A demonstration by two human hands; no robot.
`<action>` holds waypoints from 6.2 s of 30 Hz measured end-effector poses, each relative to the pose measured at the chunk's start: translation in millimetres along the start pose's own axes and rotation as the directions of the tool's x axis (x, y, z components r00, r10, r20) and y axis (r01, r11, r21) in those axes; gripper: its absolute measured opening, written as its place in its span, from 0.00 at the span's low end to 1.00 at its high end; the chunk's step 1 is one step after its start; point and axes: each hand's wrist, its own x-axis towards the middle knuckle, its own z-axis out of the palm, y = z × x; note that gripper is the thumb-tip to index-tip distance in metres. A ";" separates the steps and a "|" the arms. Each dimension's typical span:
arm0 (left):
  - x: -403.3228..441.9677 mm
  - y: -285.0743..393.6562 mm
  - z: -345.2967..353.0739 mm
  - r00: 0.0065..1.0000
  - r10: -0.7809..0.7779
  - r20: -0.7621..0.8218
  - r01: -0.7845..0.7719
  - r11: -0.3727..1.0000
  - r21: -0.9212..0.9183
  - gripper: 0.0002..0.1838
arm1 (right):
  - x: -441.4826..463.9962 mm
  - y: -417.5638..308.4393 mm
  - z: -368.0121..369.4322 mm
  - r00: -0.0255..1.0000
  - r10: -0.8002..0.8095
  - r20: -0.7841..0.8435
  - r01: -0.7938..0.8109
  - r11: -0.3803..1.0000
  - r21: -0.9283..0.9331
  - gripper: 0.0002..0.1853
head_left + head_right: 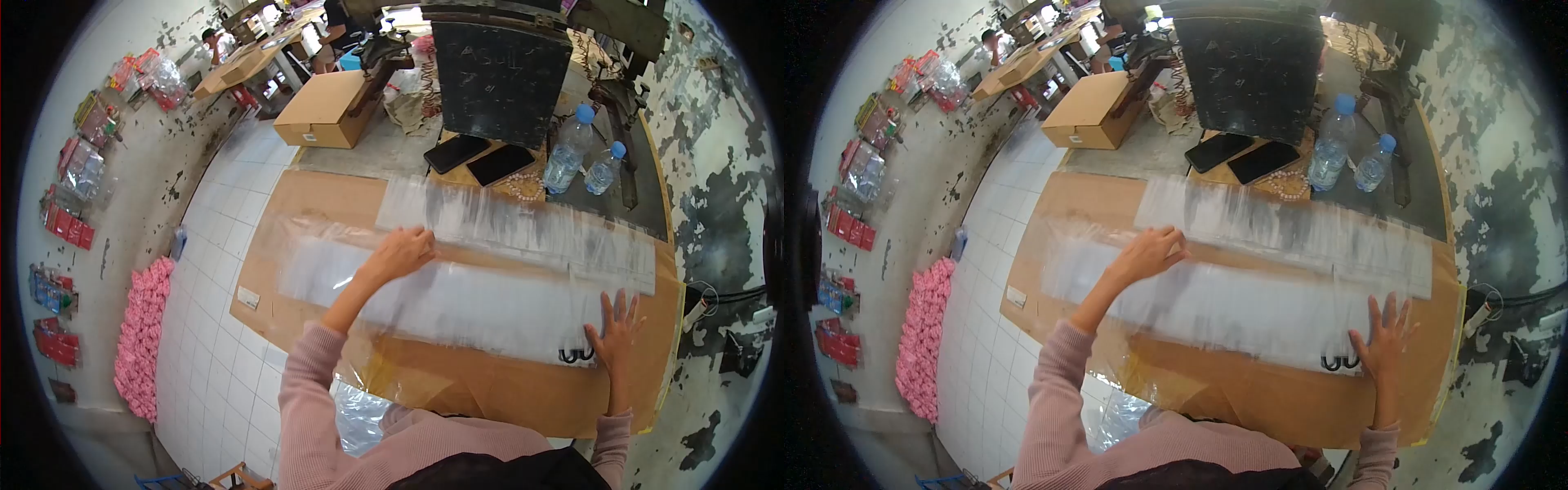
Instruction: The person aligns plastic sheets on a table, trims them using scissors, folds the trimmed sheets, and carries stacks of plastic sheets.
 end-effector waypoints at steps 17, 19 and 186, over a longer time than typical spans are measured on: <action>-62.4 7.9 41.9 0.971 0.084 0.225 -0.126 0.975 0.183 0.72 | 12.8 -0.5 -23.2 0.931 0.145 0.336 -0.137 0.989 -0.046 0.35; -64.3 6.6 53.1 0.980 0.118 0.158 -0.134 0.986 0.097 0.71 | 26.4 -10.7 -37.4 0.913 0.144 0.381 -0.075 0.979 -0.191 0.34; -106.4 -93.5 61.2 0.931 0.316 -0.181 -0.307 0.949 0.075 0.64 | 173.2 -418.4 -72.4 0.370 -0.920 -0.128 0.689 0.180 0.702 0.24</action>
